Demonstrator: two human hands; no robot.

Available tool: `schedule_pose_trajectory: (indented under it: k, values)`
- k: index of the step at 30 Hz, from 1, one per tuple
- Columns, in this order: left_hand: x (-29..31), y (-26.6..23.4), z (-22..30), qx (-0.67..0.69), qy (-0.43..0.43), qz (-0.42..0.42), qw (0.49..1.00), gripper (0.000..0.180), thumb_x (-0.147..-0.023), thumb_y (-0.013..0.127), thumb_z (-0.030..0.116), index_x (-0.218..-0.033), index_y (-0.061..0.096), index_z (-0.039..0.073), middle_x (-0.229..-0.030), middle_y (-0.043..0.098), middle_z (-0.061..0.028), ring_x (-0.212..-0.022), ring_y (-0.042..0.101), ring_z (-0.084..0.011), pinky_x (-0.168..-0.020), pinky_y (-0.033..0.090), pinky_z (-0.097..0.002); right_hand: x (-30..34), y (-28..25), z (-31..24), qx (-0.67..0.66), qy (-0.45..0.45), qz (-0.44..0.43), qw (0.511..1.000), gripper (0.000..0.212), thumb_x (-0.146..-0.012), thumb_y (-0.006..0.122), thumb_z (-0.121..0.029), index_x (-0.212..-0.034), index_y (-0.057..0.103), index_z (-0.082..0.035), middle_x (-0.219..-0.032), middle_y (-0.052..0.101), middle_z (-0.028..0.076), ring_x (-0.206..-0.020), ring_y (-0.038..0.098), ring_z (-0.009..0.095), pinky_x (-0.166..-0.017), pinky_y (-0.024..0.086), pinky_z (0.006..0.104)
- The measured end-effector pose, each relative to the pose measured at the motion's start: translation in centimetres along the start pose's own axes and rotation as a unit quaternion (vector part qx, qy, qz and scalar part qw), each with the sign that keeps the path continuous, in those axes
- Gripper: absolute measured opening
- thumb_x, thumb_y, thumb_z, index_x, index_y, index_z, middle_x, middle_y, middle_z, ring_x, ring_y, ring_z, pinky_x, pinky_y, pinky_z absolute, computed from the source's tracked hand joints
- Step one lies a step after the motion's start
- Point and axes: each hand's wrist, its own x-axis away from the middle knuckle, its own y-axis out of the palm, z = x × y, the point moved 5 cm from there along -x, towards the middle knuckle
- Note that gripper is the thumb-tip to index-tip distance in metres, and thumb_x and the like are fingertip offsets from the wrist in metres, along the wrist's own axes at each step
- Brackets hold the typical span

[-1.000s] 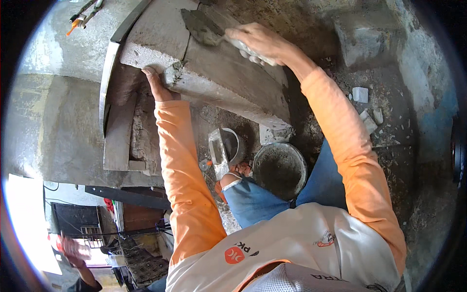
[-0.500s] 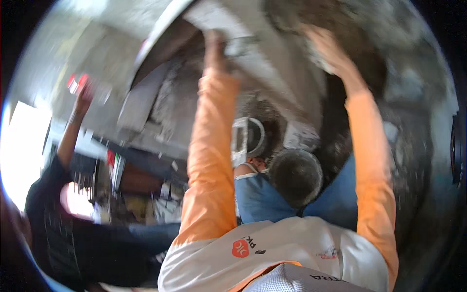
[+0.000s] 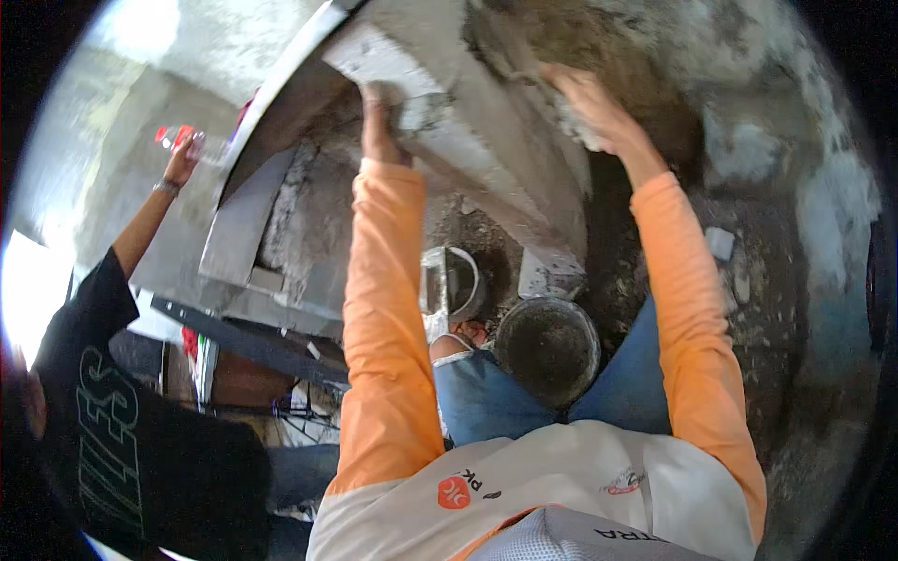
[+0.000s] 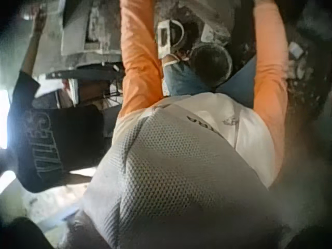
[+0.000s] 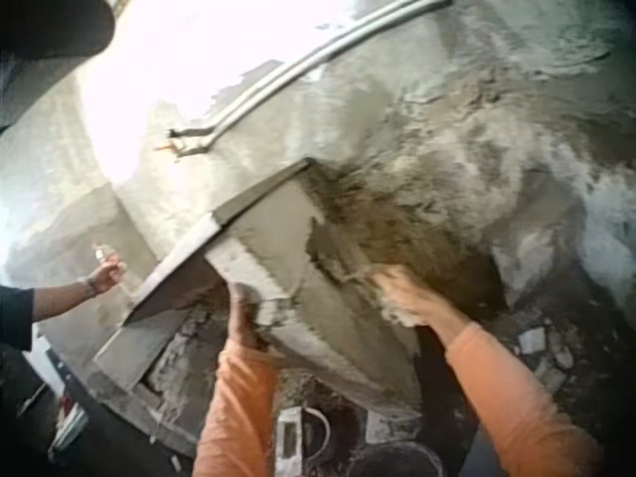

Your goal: Applying mortar to a concrete column or structure using a trowel.

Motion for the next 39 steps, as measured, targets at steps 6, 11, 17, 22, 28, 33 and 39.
schedule_pose_trajectory:
  k: [6,11,17,22,28,33,39]
  values:
    - [-0.5,0.4,-0.3,0.003,-0.006,-0.005,1.0,0.071,-0.097,0.067,0.073,-0.137,0.064,0.013,-0.129,0.066,-0.0025,-0.12,0.063,-0.0226,-0.104,0.053,-0.0433,7.7,2.2,-1.5,0.073,-0.084,-0.062,0.992,0.055,-0.116,0.05,-0.043,-0.154,0.055,-0.003,-0.078,0.06,0.005,-0.055,0.053,0.009,-0.046,0.046,0.0255]
    - [-1.7,-1.6,-1.0,-0.021,0.009,-0.009,1.0,0.075,-0.095,0.065,0.078,-0.135,0.064,0.014,-0.124,0.068,-0.0025,-0.111,0.067,-0.024,-0.097,0.057,-0.0431,6.3,0.7,-1.0,0.02,-0.09,-0.022,0.995,0.053,-0.116,0.049,-0.043,-0.15,0.06,-0.004,-0.08,0.062,0.006,-0.059,0.056,0.011,-0.048,0.048,0.0269]
    - [-1.6,0.2,-1.8,0.007,0.005,-0.019,1.0,0.07,-0.097,0.066,0.075,-0.133,0.064,0.015,-0.12,0.067,-0.0011,-0.11,0.067,-0.0221,-0.096,0.057,-0.0426,1.1,-0.7,-0.5,0.074,-0.082,0.004,0.994,0.057,-0.115,0.051,-0.045,-0.156,0.055,-0.006,-0.081,0.063,0.004,-0.062,0.058,0.009,-0.05,0.051,0.0274]
    - [0.1,0.3,0.1,-0.006,0.036,-0.055,0.998,0.058,-0.101,0.066,0.068,-0.134,0.064,0.02,-0.123,0.066,0.0014,-0.116,0.065,-0.0197,-0.103,0.055,-0.0414,6.8,1.4,-0.3,0.063,-0.138,-0.062,0.986,0.045,-0.117,0.05,-0.033,-0.15,0.059,-0.004,-0.08,0.063,0.004,-0.059,0.059,0.008,-0.047,0.05,0.0228]
    - [-1.4,-0.7,-1.1,0.015,0.036,0.008,0.999,0.068,-0.099,0.067,0.07,-0.141,0.062,0.016,-0.133,0.065,-0.0027,-0.124,0.063,-0.0229,-0.108,0.054,-0.0446,2.5,-1.3,0.5,0.113,-0.103,0.041,0.987,0.044,-0.117,0.048,-0.042,-0.144,0.062,-0.01,-0.077,0.058,-0.001,-0.058,0.054,0.006,-0.047,0.047,0.0268]
    - [-1.6,-1.4,-1.2,0.006,0.026,0.018,0.999,0.074,-0.096,0.069,0.073,-0.14,0.062,0.014,-0.134,0.065,-0.0047,-0.122,0.064,-0.0249,-0.107,0.054,-0.0462,3.9,0.2,2.7,0.097,-0.004,-0.038,0.995,0.046,-0.115,0.052,-0.048,-0.134,0.065,-0.008,-0.074,0.048,-0.006,-0.06,0.051,0.007,-0.05,0.045,0.0256]
    - [-1.0,-1.1,-0.6,0.0,0.023,0.015,1.0,0.063,-0.095,0.07,0.073,-0.125,0.065,0.017,-0.124,0.066,-0.0014,-0.117,0.065,-0.0236,-0.103,0.055,-0.0453,5.9,-3.1,2.0,0.029,-0.027,-0.013,0.999,0.05,-0.115,0.051,-0.05,-0.137,0.067,-0.008,-0.073,0.053,-0.003,-0.057,0.052,0.006,-0.048,0.043,0.0255]
